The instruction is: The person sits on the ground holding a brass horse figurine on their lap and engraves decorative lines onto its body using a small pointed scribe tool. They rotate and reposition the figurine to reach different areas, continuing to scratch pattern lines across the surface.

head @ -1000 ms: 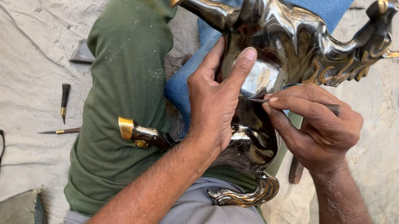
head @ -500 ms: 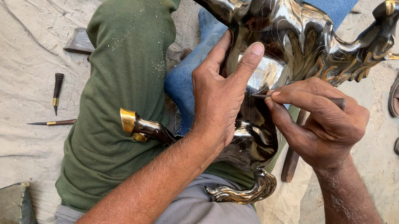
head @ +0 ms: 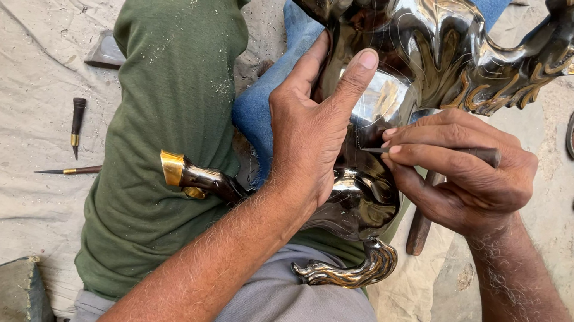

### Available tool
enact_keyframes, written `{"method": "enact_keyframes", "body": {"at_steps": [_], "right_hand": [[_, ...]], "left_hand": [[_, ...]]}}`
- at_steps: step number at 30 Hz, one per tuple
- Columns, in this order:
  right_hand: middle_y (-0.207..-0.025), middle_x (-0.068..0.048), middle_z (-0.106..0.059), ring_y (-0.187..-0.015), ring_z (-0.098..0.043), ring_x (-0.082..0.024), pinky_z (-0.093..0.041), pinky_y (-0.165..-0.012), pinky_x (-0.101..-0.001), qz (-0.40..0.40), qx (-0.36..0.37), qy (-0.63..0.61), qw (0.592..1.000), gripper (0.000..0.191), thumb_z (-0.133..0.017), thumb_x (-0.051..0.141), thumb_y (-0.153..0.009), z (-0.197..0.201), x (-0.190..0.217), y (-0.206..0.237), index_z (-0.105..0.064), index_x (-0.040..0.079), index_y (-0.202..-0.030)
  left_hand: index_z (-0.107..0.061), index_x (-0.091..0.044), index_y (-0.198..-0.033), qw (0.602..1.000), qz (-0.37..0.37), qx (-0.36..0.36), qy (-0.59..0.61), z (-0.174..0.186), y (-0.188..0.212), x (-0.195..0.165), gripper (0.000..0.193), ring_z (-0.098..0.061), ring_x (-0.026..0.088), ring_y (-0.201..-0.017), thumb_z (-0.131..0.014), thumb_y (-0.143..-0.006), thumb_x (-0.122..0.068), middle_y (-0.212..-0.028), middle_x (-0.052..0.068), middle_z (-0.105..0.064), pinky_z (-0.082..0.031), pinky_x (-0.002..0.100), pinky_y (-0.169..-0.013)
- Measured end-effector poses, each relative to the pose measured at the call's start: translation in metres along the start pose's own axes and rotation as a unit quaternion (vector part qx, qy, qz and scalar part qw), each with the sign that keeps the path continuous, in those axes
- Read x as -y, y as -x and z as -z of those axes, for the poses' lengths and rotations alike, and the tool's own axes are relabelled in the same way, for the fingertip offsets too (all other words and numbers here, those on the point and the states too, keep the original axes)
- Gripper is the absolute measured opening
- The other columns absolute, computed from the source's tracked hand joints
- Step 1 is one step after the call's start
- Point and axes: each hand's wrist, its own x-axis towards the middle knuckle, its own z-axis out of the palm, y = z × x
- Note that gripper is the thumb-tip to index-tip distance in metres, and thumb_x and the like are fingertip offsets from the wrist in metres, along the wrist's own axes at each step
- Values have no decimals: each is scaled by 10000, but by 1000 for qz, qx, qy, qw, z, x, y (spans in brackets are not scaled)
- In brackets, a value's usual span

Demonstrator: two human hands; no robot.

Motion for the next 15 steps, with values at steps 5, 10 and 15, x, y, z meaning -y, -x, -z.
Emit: {"method": "enact_keyframes", "body": {"at_steps": [5,10,15], "right_hand": [[-928,-160,-727,-878,-754,-283,-612,-760,-359,1,-19,-9,1000,233,-813,-91,-807,-2,-2,5,-682,-13,-982],[-953,-159,-725,-887,-754,-288,-617,-752,-335,-2,-33,-28,999,233,-809,-108,-827,-4,-6,16,-673,-18,-994],[-925,-138,-719,-907,-760,-303,-642,-764,-349,5,-70,-29,997,215,-793,-125,-828,-10,-13,31,-660,-19,-960]], "left_hand": [[-610,45,-1421,1000,-3,-1,2,1,1,2,536,-655,93,-1061,-740,-980,-230,-1204,89,-727,-568,260,-935],[-594,48,-1436,1000,2,-9,26,0,-1,4,542,-648,87,-1067,-748,-979,-198,-1228,84,-720,-563,250,-938],[-590,57,-1445,999,10,-7,52,0,0,4,537,-641,85,-1046,-746,-981,-162,-1223,81,-716,-559,250,-915]]}}
